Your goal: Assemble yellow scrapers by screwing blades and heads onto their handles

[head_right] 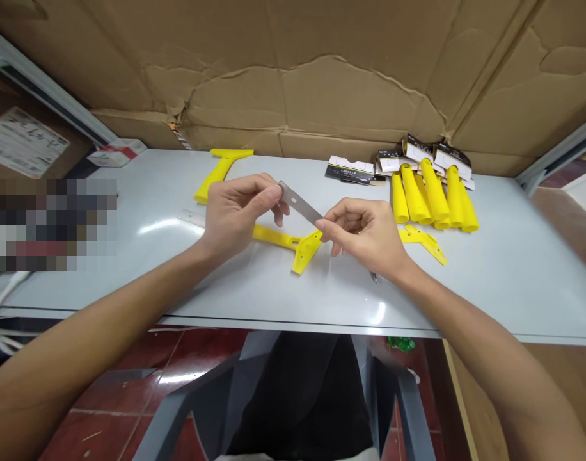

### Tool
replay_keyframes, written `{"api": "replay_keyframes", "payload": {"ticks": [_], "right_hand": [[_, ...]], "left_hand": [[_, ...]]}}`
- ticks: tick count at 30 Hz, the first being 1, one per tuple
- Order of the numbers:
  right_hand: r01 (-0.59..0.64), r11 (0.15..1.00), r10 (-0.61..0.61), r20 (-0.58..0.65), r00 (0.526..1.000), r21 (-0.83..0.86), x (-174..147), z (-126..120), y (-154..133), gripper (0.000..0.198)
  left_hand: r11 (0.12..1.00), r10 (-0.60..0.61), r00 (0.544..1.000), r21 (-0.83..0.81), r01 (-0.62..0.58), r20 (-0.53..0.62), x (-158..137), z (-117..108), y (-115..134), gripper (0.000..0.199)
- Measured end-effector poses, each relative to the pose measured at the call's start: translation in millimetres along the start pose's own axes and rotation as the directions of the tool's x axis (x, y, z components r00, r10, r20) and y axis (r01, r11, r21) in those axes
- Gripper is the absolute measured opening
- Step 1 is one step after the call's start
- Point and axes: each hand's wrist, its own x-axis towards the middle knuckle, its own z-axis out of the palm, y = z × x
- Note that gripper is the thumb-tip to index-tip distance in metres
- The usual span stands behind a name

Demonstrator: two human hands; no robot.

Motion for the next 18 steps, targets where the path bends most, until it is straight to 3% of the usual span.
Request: {"api": "replay_keyframes", "payload": {"ticks": [11,15,18], "right_hand": [[-0.091,0.981,0.051,0.227,0.973,0.171,2.4,-2.5,-4.2,0.027],[-0.064,0.983,0.029,0.197,0.980,0.174,4.0,-0.8,-0.2,0.026],[-0.056,0.983,0.027,0.163,0.986,0.175,6.1,-0.5,4.6,0.036]], "left_hand": [[0.999,-0.013,1.000,-0.034,0.013,0.002,-2.0,0.6,3.9,0.049],[0.998,-0.036,0.998,-0.042,0.038,0.053,-4.1,3.2,5.0,0.051],[0.995,-0.102,0.982,0.000,0.103,0.157,-9.6,8.5,6.2,0.054]]}}
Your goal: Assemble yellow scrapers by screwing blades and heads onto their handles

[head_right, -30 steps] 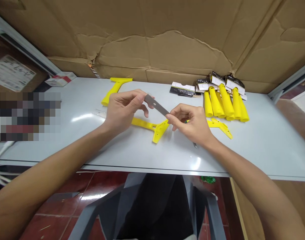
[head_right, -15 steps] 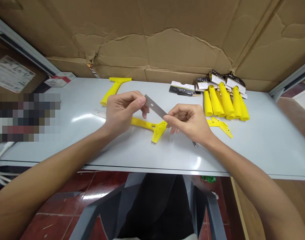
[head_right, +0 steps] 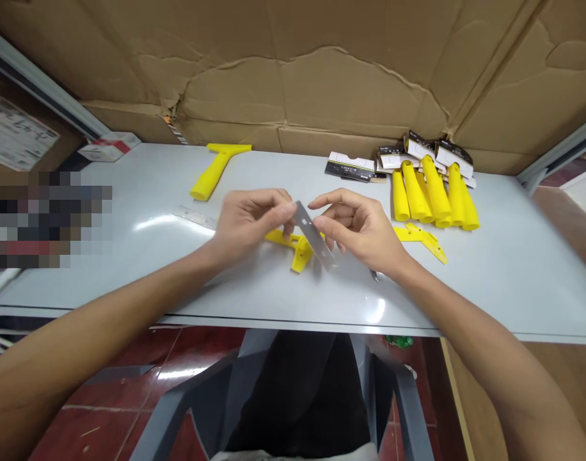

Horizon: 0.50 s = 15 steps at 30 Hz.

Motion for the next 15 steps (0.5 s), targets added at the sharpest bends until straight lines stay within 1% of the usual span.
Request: {"api": "replay_keyframes", "payload": {"ticks": [2,4,6,9,13,15], "right_hand": [[-0.019,0.999,0.019,-0.005,1.000,-0.035,1,-1,1,0.035],[-0.054,0.994,0.054,-0.005,0.999,-0.090,0,-3,1,0.033],[-0.091,0.988,0.093,0.011,0.996,-0.126,-1,-3,-1,0.032],[-0.124,0.981,0.133,0.052,0.990,-0.147,-2,-2,-4,0.031],[-0.124,0.980,0.134,0.056,0.989,-0.157,-3,-2,-6,0.031],[-0.148,0.978,0.150,0.003,0.989,-0.147,-2,-4,-5,0.032]], "left_hand": [[0.999,-0.010,0.997,0.044,0.007,0.081,-3,4,1,0.052],[0.996,0.021,0.990,0.087,-0.034,0.141,-6,6,1,0.051],[0.989,0.052,0.983,0.124,-0.075,0.174,-7,6,2,0.051],[0.978,0.080,0.979,0.174,-0.113,0.187,-5,5,2,0.050],[0.956,0.104,0.961,0.240,-0.167,0.257,1,-3,-3,0.049],[0.940,0.091,0.947,0.287,-0.183,0.307,4,-13,-7,0.039]]}}
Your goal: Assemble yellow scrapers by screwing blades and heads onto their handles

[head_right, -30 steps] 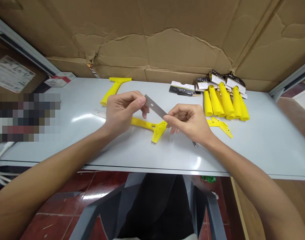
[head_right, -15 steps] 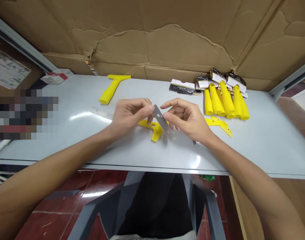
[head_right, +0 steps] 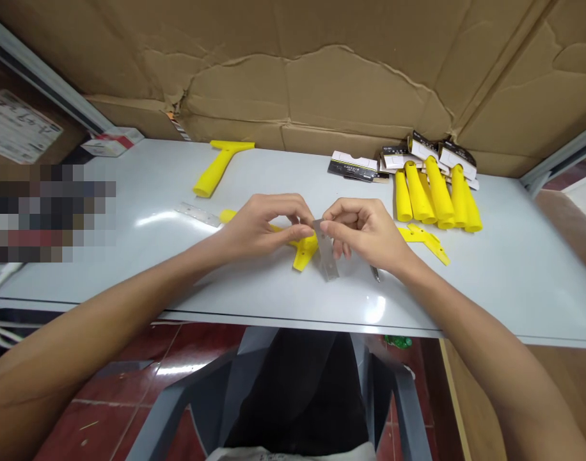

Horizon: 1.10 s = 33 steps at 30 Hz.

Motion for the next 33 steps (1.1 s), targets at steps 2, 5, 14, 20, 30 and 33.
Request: {"api": "replay_keyframes", "payload": {"ticks": [2,5,14,20,30,33], "right_hand": [[-0.038,0.999,0.039,-0.072,0.997,0.013,2,-4,1,0.033],[-0.085,0.995,0.092,-0.175,0.980,0.048,6,-10,2,0.032],[-0.138,0.982,0.160,-0.178,0.971,0.129,10,-7,8,0.045],[-0.169,0.979,0.190,-0.197,0.962,0.115,12,-7,13,0.050],[-0.090,0.994,0.101,-0.269,0.958,0.054,13,-7,18,0.054],[-0.058,0.998,0.057,-0.267,0.962,0.004,13,-6,20,0.054]], "left_hand": [[0.996,-0.029,0.998,0.084,0.023,0.060,-1,-10,-8,0.044],[0.968,-0.161,0.964,0.226,0.111,0.214,-4,-24,-16,0.080],[0.947,-0.259,0.921,0.263,0.184,0.291,-1,-14,-11,0.058],[0.966,-0.082,0.985,0.256,0.041,0.151,-6,-3,-16,0.043],[0.955,0.128,0.992,0.268,-0.129,0.023,-11,13,-8,0.033],[0.939,0.144,0.990,0.314,-0.139,0.008,-12,15,-8,0.031]]}}
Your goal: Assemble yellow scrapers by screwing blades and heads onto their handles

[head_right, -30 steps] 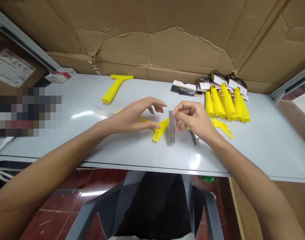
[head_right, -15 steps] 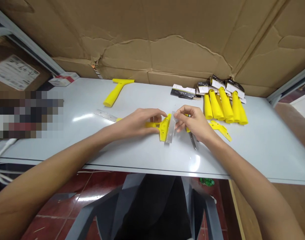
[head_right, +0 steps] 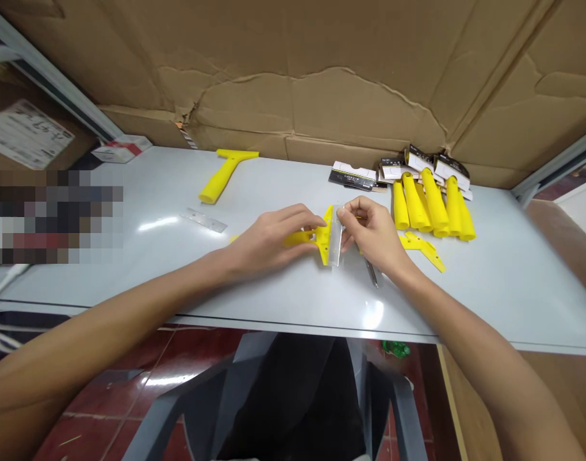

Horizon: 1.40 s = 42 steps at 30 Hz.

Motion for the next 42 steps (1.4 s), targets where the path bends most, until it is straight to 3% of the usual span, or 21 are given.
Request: {"api": "replay_keyframes", "payload": {"ticks": [4,7,10,13,15,19,24,29,32,35,42], "right_hand": [[0.066,0.996,-0.067,-0.009,0.998,-0.062,-2,2,4,0.054],[0.124,0.985,-0.128,-0.021,0.992,-0.123,-4,3,6,0.050],[0.151,0.977,-0.156,-0.024,0.987,-0.153,-6,4,6,0.048],[0.154,0.974,-0.161,-0.027,0.987,-0.167,-6,3,5,0.049],[0.158,0.971,-0.166,-0.034,0.985,-0.181,-6,3,5,0.049],[0.158,0.966,-0.172,-0.055,0.984,-0.204,-6,3,4,0.048],[0.202,0.953,-0.225,-0.079,0.971,-0.227,-9,6,4,0.043],[0.256,0.944,-0.282,-0.108,0.953,-0.210,-9,8,4,0.049],[0.267,0.947,-0.289,-0.112,0.951,-0.178,-8,8,3,0.049],[0.253,0.957,-0.270,-0.118,0.956,-0.142,-7,7,2,0.048],[0.083,0.996,-0.083,-0.020,0.996,0.017,-2,4,0,0.053]], "left_hand": [[0.992,0.065,0.998,0.104,-0.066,0.014,-3,4,-5,0.030],[0.995,0.074,0.997,0.067,-0.075,0.020,-4,6,-7,0.034],[0.987,-0.121,0.992,-0.104,0.122,0.014,0,6,-1,0.023],[0.901,-0.370,0.926,-0.212,0.378,0.078,6,5,10,0.032],[0.875,-0.420,0.902,-0.219,0.433,0.103,9,5,15,0.038],[0.931,-0.306,0.950,-0.190,0.312,0.062,6,5,11,0.039],[1.000,-0.024,0.999,0.000,0.024,0.032,-4,5,-2,0.028],[0.896,0.263,0.964,0.361,-0.260,0.042,-6,1,-6,0.042],[0.835,0.303,0.952,0.469,-0.289,0.049,-5,0,-2,0.038],[0.824,0.262,0.963,0.505,-0.257,0.062,-6,0,3,0.036],[0.726,0.262,0.959,0.634,-0.267,0.105,-7,0,9,0.039]]}}
